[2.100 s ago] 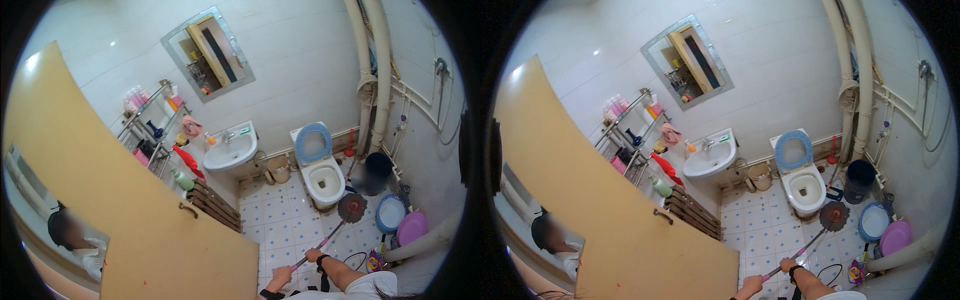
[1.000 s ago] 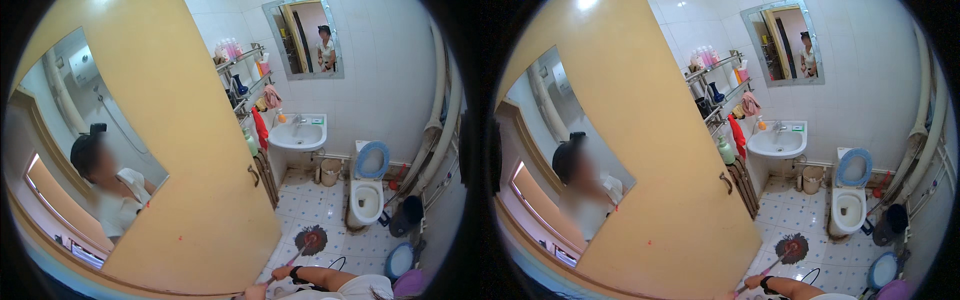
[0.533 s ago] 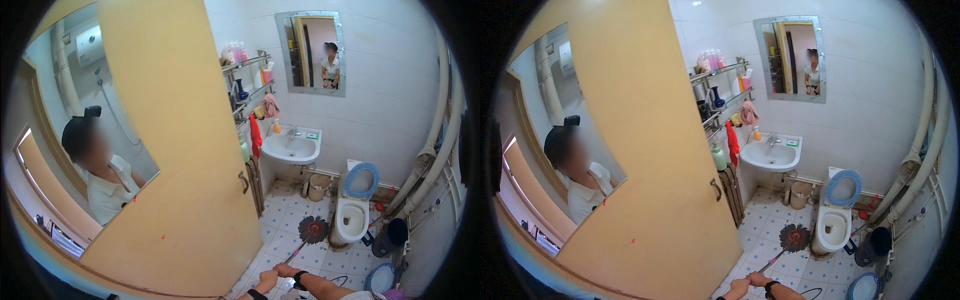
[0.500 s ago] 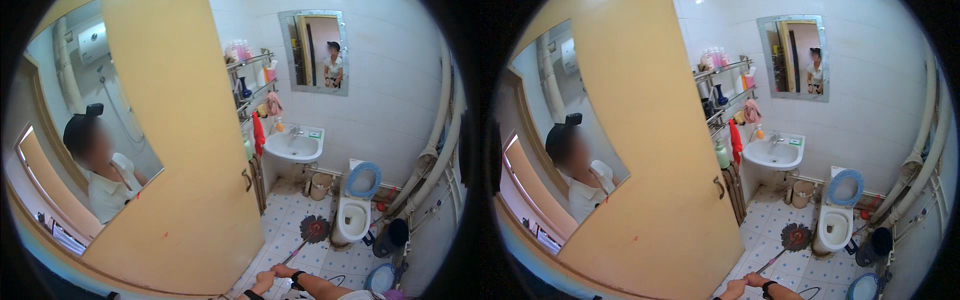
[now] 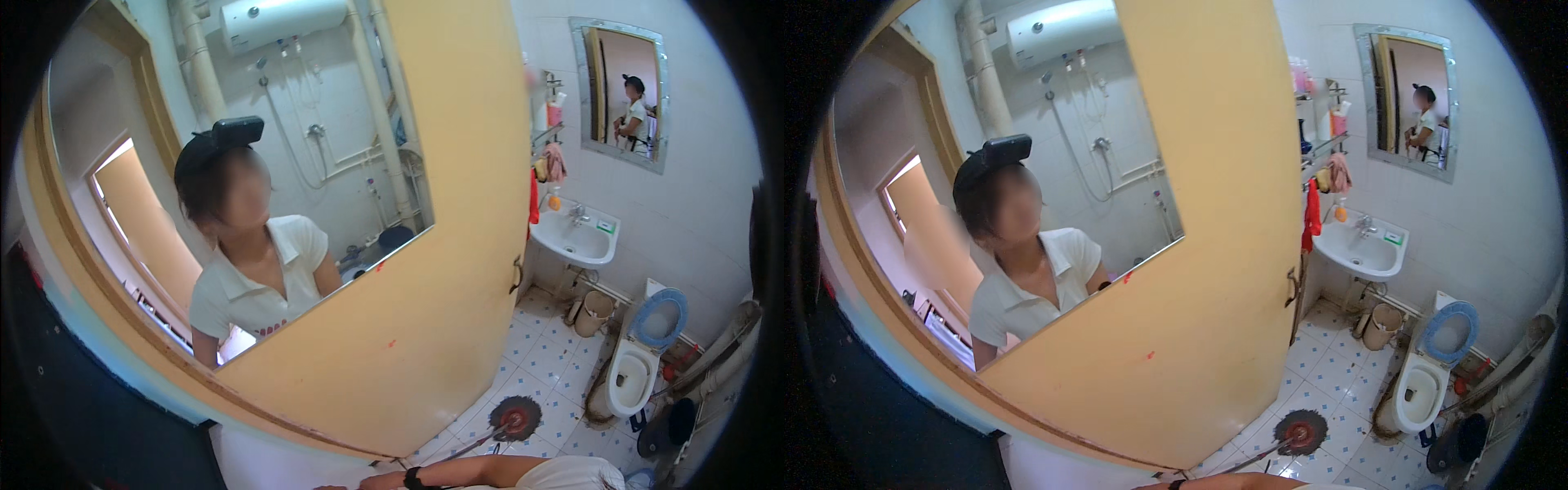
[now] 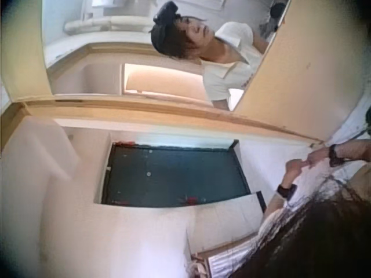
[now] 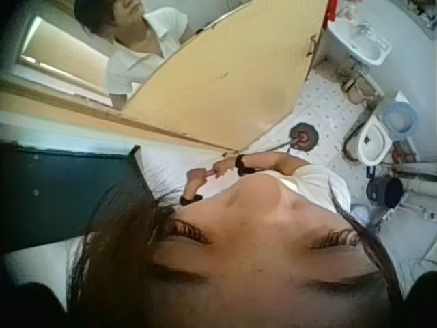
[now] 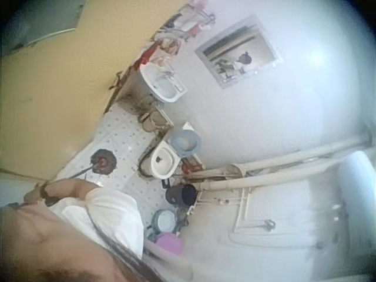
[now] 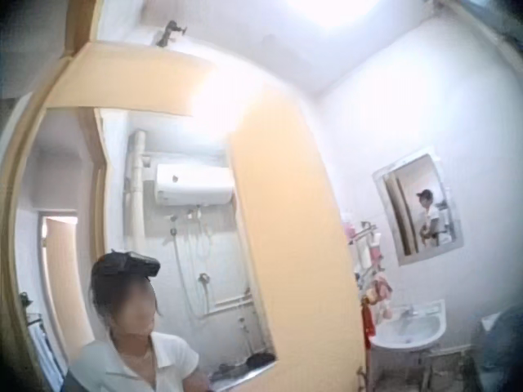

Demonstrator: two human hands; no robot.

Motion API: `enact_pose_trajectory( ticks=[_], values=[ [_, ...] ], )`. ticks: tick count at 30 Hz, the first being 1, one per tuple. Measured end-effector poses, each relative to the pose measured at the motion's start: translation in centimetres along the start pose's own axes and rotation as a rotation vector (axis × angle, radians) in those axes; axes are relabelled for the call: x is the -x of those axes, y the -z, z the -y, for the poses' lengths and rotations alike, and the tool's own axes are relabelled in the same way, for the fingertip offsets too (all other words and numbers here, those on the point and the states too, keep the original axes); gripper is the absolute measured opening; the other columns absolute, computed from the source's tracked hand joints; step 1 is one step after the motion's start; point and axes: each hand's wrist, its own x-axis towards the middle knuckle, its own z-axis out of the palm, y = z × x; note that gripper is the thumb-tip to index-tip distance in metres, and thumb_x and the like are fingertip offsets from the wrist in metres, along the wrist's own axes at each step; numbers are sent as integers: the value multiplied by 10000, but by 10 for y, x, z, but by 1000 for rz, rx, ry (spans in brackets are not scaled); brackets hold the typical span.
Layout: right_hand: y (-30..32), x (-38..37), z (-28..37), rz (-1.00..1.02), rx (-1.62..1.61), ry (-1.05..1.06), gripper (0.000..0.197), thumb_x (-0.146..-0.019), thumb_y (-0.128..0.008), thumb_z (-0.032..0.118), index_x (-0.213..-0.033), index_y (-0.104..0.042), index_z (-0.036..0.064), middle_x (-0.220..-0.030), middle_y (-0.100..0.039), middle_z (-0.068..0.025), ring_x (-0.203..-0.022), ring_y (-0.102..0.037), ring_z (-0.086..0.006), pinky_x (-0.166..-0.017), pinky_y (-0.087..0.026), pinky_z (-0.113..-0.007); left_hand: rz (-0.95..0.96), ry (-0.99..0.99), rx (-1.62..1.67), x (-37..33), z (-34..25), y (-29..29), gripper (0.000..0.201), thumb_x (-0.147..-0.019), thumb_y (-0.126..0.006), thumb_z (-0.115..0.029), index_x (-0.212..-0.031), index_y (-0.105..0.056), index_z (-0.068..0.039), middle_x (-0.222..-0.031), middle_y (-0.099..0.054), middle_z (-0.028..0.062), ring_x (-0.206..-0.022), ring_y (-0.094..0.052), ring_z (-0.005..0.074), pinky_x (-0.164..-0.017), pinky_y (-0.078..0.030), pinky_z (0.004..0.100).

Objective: Mopping the bathroom and hallway floors.

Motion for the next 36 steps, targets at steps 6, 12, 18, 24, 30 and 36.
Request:
enact_pose_trajectory(
  ticks=[6,12,18,24,30,36],
  values=[
    [-13,-25,14,27,231,304,267,-728,-505,269,-827,-512,22,-682,-531,-105,-579,-465,-199,-524,-382,-315,-12,209,-44,32,33,-30,91,-529,-543,-116,-619,-557,-112,-577,-530,79,-592,-522,270,-487,-384,376],
    [10,39,-78,-6,306,9,266,-750,-446,233,-900,-476,15,-819,-534,-184,-739,-515,-318,-645,-406,-377,120,125,-47,-56,-53,-44,145,-640,-489,-187,-683,-588,-90,-652,-572,115,-561,-553,284,-473,-408,394],
    [66,166,-134,-393,243,-142,246,-734,-482,212,-877,-485,12,-806,-536,-182,-773,-510,-320,-673,-405,-368,-130,-192,97,-165,-152,-40,155,-605,-536,-221,-606,-593,-78,-609,-561,138,-576,-565,276,-477,-422,382],
    [64,313,-195,-721,305,-214,181,-681,-525,157,-781,-525,6,-807,-539,-171,-805,-497,-329,-707,-395,-372,-166,-519,236,-253,-287,-113,171,-647,-485,-149,-690,-598,-28,-657,-570,165,-578,-566,292,-487,-439,396],
    [35,348,-228,-765,433,-467,173,-682,-497,160,-754,-543,9,-777,-544,-186,-789,-498,-341,-703,-392,-388,-62,-576,203,-259,-339,-133,171,-633,-483,-118,-668,-576,21,-655,-557,203,-613,-567,299,-486,-443,378],
    [35,246,-202,-553,424,-426,243,-702,-523,230,-818,-515,16,-819,-534,-192,-770,-503,-340,-678,-397,-396,99,-435,164,-222,-211,-118,149,-595,-516,-123,-708,-578,-49,-707,-572,144,-660,-560,295,-525,-435,407]
  ],
)
